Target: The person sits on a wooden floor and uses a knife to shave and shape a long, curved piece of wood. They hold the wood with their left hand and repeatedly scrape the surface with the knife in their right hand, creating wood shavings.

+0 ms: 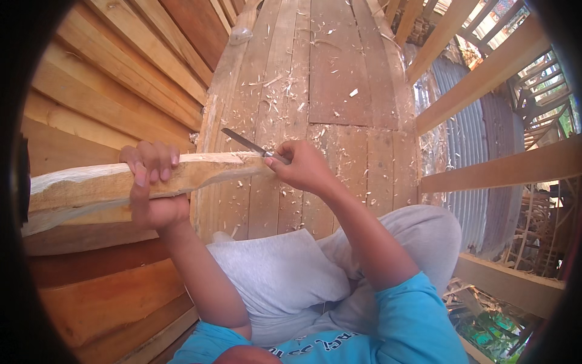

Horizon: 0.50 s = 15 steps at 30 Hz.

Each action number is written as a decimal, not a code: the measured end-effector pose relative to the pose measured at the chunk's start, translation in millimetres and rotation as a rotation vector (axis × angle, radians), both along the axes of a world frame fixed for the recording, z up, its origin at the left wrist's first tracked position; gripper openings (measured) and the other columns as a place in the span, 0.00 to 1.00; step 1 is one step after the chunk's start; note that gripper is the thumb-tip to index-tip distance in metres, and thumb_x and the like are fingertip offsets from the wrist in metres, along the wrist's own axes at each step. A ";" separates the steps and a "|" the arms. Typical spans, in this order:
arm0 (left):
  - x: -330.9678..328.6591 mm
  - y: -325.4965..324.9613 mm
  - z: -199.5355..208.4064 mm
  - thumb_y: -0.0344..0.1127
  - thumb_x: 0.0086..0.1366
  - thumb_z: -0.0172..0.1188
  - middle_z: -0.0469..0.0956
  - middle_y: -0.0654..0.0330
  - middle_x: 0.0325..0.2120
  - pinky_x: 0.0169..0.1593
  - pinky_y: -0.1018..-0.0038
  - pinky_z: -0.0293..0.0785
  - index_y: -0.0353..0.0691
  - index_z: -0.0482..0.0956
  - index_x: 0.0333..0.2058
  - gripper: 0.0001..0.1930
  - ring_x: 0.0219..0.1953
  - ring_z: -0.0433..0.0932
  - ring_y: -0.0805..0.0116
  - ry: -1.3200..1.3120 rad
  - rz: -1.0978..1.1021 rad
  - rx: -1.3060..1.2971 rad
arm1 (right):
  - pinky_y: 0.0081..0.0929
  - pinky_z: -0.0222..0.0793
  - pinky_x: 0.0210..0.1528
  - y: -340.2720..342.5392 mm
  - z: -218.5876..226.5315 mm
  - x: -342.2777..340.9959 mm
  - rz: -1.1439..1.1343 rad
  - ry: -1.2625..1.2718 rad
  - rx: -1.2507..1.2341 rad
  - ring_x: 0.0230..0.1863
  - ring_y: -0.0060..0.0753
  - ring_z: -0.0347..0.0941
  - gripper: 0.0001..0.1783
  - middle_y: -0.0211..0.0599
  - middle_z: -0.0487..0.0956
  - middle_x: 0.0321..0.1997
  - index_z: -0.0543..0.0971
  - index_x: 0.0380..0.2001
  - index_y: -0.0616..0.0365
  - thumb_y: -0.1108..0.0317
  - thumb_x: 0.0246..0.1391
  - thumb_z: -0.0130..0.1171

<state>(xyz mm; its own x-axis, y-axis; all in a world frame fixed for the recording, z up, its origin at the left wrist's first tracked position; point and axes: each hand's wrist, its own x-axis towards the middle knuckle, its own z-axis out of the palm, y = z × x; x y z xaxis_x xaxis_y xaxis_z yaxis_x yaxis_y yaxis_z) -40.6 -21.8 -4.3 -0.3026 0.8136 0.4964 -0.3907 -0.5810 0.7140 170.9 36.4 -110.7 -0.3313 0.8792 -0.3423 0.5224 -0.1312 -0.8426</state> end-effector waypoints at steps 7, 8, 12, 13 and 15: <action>-1.6 -0.9 -1.2 0.31 0.55 0.55 0.59 0.65 0.21 0.39 0.71 0.61 0.46 0.61 0.32 0.11 0.25 0.59 0.73 -0.001 -0.020 0.010 | 0.49 0.72 0.38 -17.3 18.9 -22.9 -0.024 -0.411 0.047 0.28 0.54 0.78 0.36 0.50 0.79 0.21 0.82 0.25 0.64 0.47 0.67 0.34; -2.2 -0.9 -1.4 0.31 0.54 0.55 0.59 0.65 0.21 0.39 0.71 0.61 0.46 0.61 0.32 0.11 0.25 0.59 0.73 0.000 -0.024 0.009 | 0.50 0.72 0.37 -19.4 20.1 -24.2 -0.001 -0.496 0.136 0.27 0.56 0.77 0.35 0.51 0.79 0.21 0.81 0.25 0.65 0.49 0.67 0.34; -0.1 0.1 -1.2 0.30 0.53 0.55 0.59 0.65 0.21 0.39 0.71 0.61 0.46 0.61 0.32 0.11 0.25 0.60 0.73 -0.005 -0.011 0.007 | 0.52 0.70 0.33 -11.8 -0.6 -23.4 0.041 -0.496 0.315 0.26 0.59 0.76 0.31 0.52 0.79 0.22 0.79 0.25 0.67 0.52 0.67 0.37; -0.8 0.2 -0.6 0.30 0.53 0.55 0.59 0.65 0.21 0.39 0.70 0.61 0.45 0.61 0.32 0.11 0.25 0.60 0.73 -0.006 0.007 0.007 | 0.51 0.69 0.30 -15.8 1.6 -26.0 0.038 -0.492 0.387 0.24 0.57 0.75 0.31 0.51 0.77 0.20 0.78 0.24 0.65 0.51 0.68 0.37; -3.7 -0.7 -0.9 0.30 0.52 0.55 0.60 0.64 0.21 0.39 0.70 0.61 0.45 0.62 0.32 0.11 0.26 0.60 0.73 0.002 -0.008 0.006 | 0.48 0.67 0.25 -30.4 9.2 -32.4 0.033 -0.483 0.528 0.19 0.53 0.72 0.31 0.48 0.75 0.15 0.77 0.23 0.63 0.49 0.68 0.38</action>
<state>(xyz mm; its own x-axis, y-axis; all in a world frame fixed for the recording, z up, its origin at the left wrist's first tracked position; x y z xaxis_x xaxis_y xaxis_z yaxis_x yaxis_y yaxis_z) -44.4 -22.5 -5.1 -0.2951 0.8130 0.5019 -0.3936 -0.5821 0.7115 138.5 6.1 -101.5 -0.2797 0.9600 0.0109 0.8498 0.2528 -0.4625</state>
